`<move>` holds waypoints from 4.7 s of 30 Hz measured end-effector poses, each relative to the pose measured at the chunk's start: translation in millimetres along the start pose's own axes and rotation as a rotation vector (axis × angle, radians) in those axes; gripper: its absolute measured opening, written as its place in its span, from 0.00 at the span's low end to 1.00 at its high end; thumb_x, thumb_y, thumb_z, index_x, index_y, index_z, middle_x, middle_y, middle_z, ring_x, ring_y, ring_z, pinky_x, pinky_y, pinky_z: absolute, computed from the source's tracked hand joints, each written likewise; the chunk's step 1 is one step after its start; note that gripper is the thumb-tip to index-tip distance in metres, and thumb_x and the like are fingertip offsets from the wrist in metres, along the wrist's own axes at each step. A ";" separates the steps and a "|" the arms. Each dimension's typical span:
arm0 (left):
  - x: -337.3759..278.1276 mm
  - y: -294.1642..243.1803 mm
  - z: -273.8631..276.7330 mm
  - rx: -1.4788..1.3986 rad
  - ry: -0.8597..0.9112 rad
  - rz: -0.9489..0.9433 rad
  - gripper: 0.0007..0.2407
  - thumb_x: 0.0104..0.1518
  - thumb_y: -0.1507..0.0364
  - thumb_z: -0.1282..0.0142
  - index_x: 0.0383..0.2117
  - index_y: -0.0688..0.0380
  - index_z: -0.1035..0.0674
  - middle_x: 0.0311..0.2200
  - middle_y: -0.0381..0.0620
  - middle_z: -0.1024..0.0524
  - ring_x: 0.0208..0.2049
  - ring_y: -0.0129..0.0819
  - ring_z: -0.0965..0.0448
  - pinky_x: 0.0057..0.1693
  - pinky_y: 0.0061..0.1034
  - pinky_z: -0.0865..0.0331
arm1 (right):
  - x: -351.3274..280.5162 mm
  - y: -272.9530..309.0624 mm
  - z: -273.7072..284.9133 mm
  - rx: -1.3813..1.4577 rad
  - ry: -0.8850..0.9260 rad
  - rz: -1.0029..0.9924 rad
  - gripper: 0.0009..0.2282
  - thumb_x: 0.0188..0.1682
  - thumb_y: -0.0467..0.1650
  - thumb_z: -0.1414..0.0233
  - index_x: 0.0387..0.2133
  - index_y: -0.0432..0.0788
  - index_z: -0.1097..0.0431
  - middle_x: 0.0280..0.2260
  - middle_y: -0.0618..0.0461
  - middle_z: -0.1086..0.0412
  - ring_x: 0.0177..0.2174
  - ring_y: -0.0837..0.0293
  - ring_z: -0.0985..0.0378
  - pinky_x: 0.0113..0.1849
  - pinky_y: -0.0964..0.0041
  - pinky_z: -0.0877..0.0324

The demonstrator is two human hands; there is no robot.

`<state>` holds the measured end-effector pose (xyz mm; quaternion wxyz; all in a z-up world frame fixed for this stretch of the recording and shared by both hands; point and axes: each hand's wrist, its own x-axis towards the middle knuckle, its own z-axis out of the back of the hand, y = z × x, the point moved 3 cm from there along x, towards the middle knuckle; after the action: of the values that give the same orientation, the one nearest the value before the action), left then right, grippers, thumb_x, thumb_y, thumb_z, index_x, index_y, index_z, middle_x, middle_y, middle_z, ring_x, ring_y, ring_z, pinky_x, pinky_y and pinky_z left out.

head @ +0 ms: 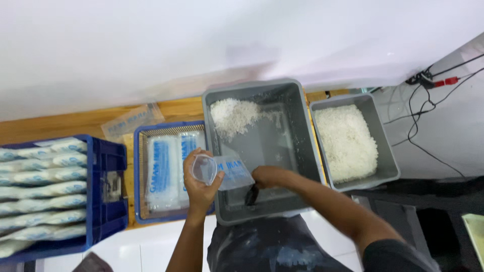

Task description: The person fills a plastic bag with aquarium salt from a bin using a scoop, then folds and presses the top of the bag before placing it into a blue crate with other filled bags.

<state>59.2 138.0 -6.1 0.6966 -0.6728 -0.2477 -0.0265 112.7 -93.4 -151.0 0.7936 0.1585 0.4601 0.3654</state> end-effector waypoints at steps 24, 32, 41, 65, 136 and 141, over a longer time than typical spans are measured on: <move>-31.5 -1.5 -2.8 0.026 -0.096 0.100 0.34 0.45 0.77 0.28 0.61 0.69 0.33 0.47 0.59 0.24 0.52 0.47 0.22 0.60 0.45 0.33 | -90.8 -46.7 123.8 -0.641 -0.511 -0.294 0.09 0.51 0.25 0.47 0.43 0.41 0.23 0.35 0.44 0.23 0.36 0.48 0.16 0.35 0.58 0.21; -39.4 1.1 -1.2 0.038 -0.103 0.110 0.34 0.46 0.76 0.27 0.61 0.67 0.33 0.47 0.59 0.23 0.52 0.48 0.21 0.60 0.45 0.31 | -101.9 -39.2 26.4 -0.315 -0.531 -0.351 0.12 0.53 0.31 0.47 0.49 0.46 0.26 0.37 0.42 0.22 0.38 0.43 0.15 0.36 0.48 0.20; -40.8 4.3 -2.3 -0.005 -0.142 0.103 0.35 0.43 0.78 0.27 0.60 0.70 0.34 0.45 0.60 0.24 0.50 0.46 0.21 0.60 0.43 0.33 | -117.0 -54.2 -56.5 -0.204 -0.257 -0.549 0.17 0.55 0.34 0.50 0.58 0.49 0.34 0.36 0.37 0.20 0.36 0.39 0.14 0.34 0.47 0.19; -23.9 38.7 -28.2 0.175 0.017 0.137 0.32 0.48 0.69 0.27 0.59 0.70 0.31 0.43 0.60 0.22 0.47 0.51 0.19 0.57 0.48 0.30 | 12.4 -126.3 105.3 -0.559 -0.886 -0.556 0.08 0.56 0.27 0.55 0.41 0.31 0.32 0.27 0.45 0.26 0.28 0.54 0.16 0.26 0.65 0.23; -4.2 58.6 -48.8 0.374 0.331 -0.008 0.29 0.41 0.68 0.25 0.52 0.58 0.24 0.42 0.53 0.20 0.48 0.55 0.19 0.61 0.50 0.33 | -151.3 125.4 150.7 -0.857 -0.819 0.168 0.07 0.45 0.32 0.42 0.34 0.45 0.22 0.30 0.49 0.26 0.28 0.53 0.24 0.28 0.61 0.31; -5.6 74.8 -40.7 0.315 0.183 0.063 0.33 0.40 0.67 0.22 0.55 0.60 0.25 0.37 0.55 0.18 0.44 0.56 0.17 0.55 0.47 0.27 | -176.5 88.6 172.6 -0.257 -0.821 -0.102 0.11 0.50 0.30 0.46 0.44 0.40 0.22 0.33 0.43 0.24 0.32 0.47 0.19 0.32 0.58 0.26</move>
<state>94.6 104.6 -76.2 0.8135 -0.5574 -0.1634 -0.0267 165.6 -146.4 100.4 0.9411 0.1675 0.0643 0.2866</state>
